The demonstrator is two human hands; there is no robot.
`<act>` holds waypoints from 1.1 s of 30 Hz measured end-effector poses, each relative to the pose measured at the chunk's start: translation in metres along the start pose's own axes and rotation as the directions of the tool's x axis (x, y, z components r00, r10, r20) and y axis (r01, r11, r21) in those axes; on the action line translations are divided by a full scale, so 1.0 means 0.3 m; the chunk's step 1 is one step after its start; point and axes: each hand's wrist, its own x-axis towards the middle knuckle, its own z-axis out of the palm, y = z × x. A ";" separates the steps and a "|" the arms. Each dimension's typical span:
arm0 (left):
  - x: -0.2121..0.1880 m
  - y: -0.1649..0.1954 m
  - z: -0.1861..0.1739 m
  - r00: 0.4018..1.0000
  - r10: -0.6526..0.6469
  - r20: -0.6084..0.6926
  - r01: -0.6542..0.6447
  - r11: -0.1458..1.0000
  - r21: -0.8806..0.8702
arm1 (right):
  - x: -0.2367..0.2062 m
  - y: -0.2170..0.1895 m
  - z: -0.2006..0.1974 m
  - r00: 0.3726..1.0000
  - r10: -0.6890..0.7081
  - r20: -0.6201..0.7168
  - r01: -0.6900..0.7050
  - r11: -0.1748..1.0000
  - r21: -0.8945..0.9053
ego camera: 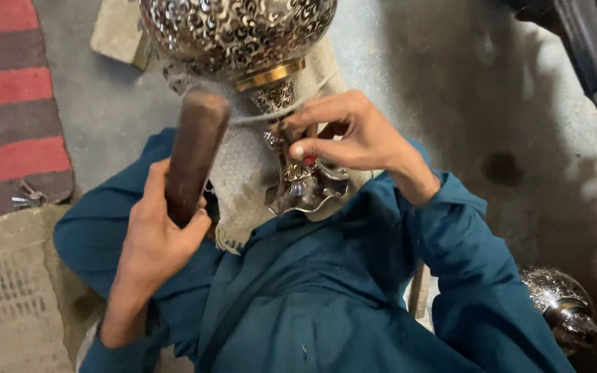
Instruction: The person uses a small metal chisel and a wooden mallet to engrave decorative patterns into the neck of a silver-colored metal vessel. They repeatedly position the chisel and strike it with the mallet to create fine details.
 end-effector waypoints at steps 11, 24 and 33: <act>0.062 0.068 -0.058 0.995 -0.029 0.098 0.007 0.975 0.222 | -0.001 0.059 -0.016 0.997 -0.074 -0.019 0.074 0.996 -0.044; 0.099 0.129 -0.091 0.978 0.173 0.115 -0.192 0.964 0.184 | 0.000 0.039 -0.022 0.996 -0.087 0.004 0.088 0.994 -0.059; 0.114 0.129 -0.101 0.842 0.527 0.112 -0.487 0.655 0.578 | -0.003 0.044 -0.025 0.997 -0.076 -0.006 0.074 0.989 -0.128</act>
